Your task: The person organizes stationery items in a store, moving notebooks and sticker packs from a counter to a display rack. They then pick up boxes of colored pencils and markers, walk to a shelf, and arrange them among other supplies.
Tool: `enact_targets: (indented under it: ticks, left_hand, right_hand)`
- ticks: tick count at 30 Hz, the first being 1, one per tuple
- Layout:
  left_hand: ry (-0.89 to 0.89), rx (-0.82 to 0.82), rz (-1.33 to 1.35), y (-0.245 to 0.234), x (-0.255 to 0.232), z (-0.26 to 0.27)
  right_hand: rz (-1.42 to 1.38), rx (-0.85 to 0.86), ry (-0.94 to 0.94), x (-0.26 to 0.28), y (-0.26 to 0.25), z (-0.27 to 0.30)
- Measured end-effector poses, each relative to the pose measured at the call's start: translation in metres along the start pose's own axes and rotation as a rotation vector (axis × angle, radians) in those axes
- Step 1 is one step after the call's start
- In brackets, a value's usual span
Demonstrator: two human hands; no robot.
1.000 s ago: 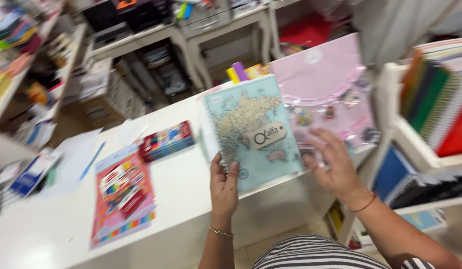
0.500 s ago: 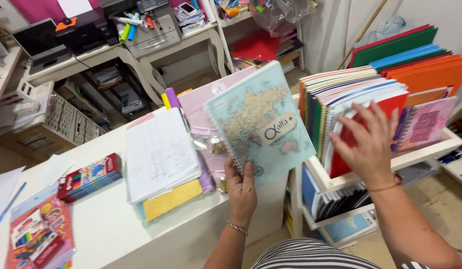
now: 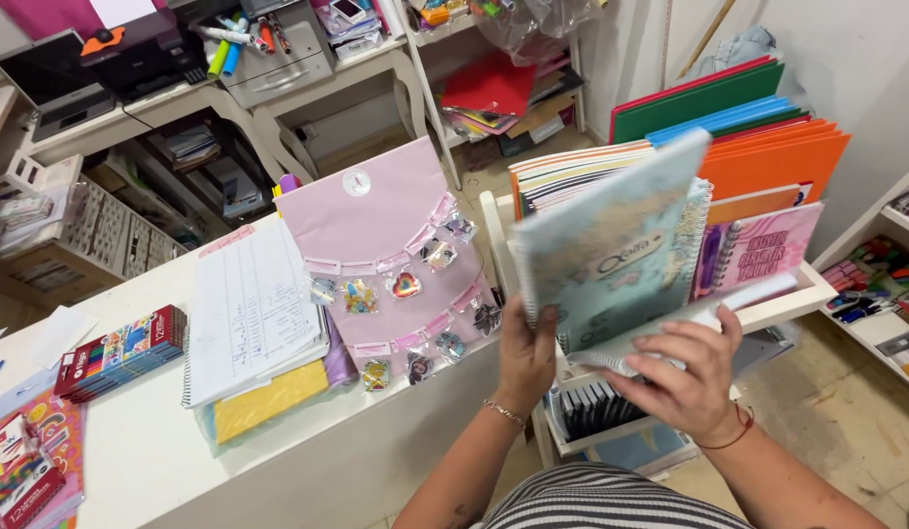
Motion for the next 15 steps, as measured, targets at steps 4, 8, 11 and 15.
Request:
enact_targets:
  ticks: [4, 8, 11, 15]
  left_hand:
    - [0.108, 0.105, -0.231, 0.022, -0.037, -0.015]
    - [-0.055, 0.33, -0.479, 0.027, -0.03, -0.008]
    - [-0.169, 0.483, -0.643, 0.017, -0.022, -0.011]
    - [-0.294, 0.556, -0.688, 0.009, -0.01, -0.009]
  right_hand:
    - [-0.011, -0.015, -0.024, 0.005, 0.001, -0.007]
    - [-0.033, -0.019, -0.004, 0.0, 0.01, -0.018]
    - [-0.062, -0.008, -0.001, -0.001, 0.016, -0.031]
    - [-0.095, 0.005, 0.012, -0.004, 0.022, -0.042]
Point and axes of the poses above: each hand's wrist, its own z-axis away from the middle knuckle, its own y-axis out of the palm, x = y × z, the point moved 9 cm from there along -z, towards the middle knuckle, and after that the axes turned 11 degrees about y, right-handed, at the moved point
